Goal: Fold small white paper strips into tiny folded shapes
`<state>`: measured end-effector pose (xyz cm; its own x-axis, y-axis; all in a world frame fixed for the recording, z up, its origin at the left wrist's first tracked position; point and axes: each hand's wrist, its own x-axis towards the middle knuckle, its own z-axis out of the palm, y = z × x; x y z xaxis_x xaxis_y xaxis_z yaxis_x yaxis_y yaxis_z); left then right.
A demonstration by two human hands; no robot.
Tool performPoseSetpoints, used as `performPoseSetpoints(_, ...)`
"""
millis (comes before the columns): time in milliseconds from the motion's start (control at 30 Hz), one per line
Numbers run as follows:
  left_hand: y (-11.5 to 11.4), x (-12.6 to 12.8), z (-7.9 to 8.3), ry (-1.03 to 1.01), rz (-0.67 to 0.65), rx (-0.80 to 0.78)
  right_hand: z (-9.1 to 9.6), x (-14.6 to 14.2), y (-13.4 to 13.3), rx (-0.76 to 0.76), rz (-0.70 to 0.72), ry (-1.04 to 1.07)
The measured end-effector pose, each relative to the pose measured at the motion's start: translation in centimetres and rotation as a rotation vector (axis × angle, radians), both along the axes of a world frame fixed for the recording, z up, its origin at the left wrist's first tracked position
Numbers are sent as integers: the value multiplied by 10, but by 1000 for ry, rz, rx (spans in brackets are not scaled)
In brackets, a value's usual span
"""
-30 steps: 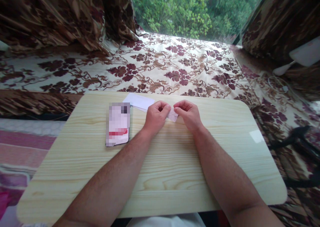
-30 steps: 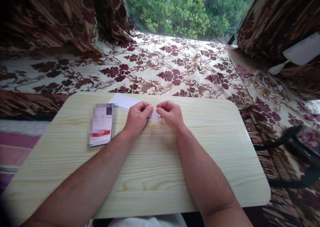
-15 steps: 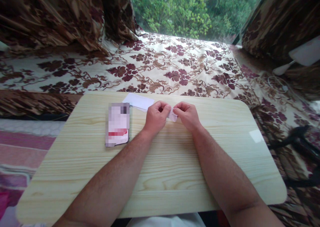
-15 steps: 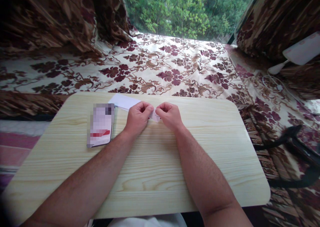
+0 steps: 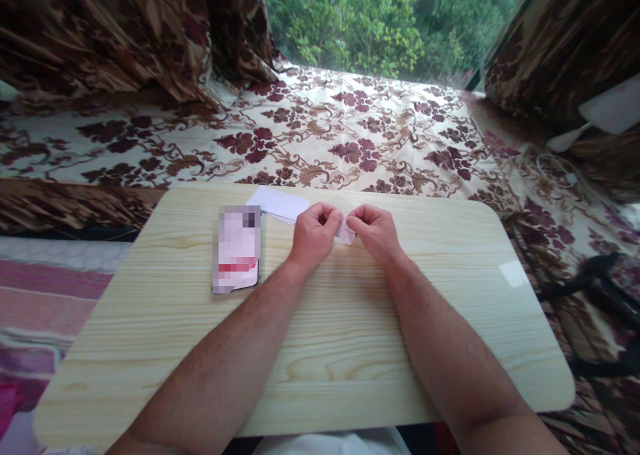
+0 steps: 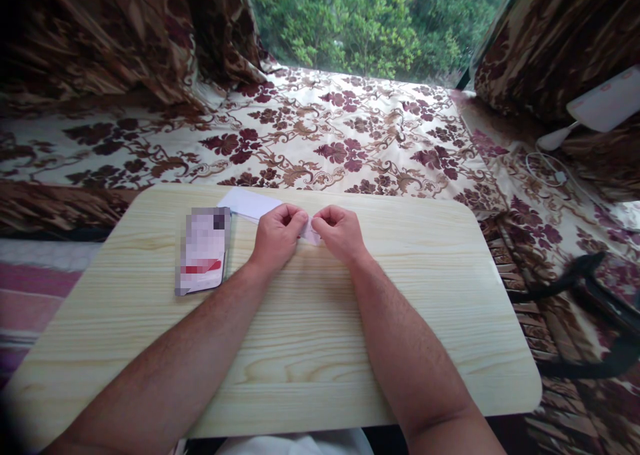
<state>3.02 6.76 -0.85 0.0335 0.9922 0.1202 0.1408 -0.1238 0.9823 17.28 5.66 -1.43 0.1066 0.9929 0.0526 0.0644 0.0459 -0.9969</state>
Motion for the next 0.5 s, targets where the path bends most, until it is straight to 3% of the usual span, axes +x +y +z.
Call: performPoseSetpoints(500, 0, -1, -2, 15, -1, 24, 4, -2, -2, -11, 21, -103)
